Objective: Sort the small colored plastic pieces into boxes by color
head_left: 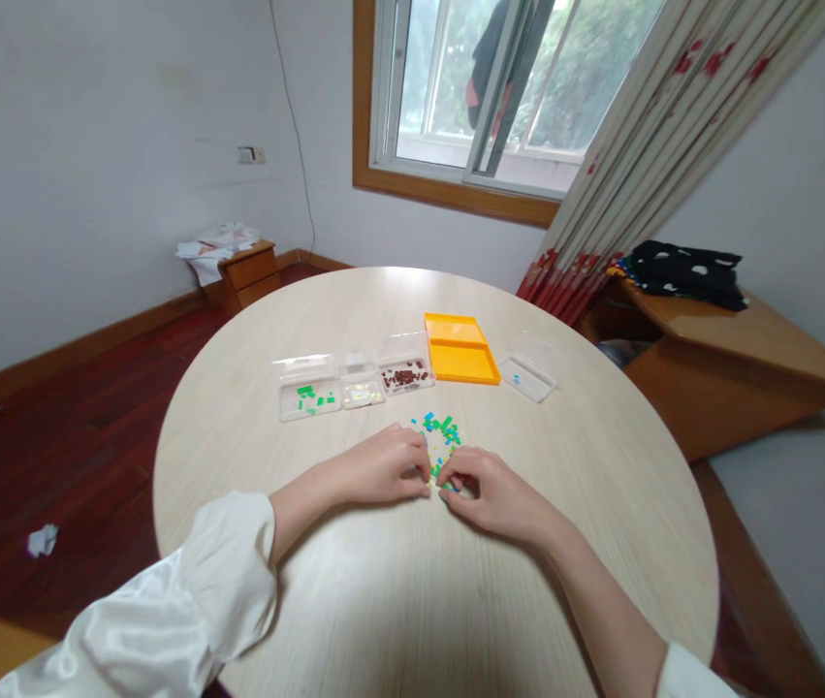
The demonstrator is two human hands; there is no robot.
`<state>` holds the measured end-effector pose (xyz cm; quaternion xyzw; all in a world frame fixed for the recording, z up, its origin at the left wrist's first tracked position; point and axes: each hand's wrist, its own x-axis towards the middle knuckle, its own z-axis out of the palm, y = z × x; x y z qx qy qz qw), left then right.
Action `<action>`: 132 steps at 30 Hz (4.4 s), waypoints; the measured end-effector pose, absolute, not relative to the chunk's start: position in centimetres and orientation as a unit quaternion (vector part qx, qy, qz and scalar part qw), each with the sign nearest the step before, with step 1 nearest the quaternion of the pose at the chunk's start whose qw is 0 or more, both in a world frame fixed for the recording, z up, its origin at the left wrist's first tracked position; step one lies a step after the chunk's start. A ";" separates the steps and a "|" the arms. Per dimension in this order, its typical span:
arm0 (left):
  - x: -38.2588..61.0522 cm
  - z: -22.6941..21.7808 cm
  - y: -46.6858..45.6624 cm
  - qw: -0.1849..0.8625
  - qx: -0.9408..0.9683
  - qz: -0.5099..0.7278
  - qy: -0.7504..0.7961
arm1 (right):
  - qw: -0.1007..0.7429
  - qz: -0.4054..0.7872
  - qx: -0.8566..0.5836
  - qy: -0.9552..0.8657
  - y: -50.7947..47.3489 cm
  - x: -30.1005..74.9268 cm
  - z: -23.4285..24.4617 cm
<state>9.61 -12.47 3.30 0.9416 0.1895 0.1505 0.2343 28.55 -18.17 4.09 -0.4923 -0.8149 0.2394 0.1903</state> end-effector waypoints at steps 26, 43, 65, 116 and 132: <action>9.9 2.5 -12.5 0.269 0.930 0.162 0.193 | 0.173 0.235 -0.498 -0.816 -18.2 28.4 3.7; 10.0 2.6 -12.7 0.270 0.929 0.153 0.201 | 0.173 0.229 -0.505 -0.814 -18.1 28.4 3.6; 9.9 2.6 -12.4 0.326 0.887 0.185 0.270 | 0.219 0.215 -0.504 -0.808 -18.0 28.0 3.1; 6.4 2.7 -7.1 0.191 0.732 0.415 0.505 | 0.382 0.249 -0.546 -0.703 -17.7 27.3 2.4; 6.5 2.1 -7.4 0.079 0.791 0.329 0.509 | 0.229 0.211 -0.499 -0.809 -17.8 28.1 2.8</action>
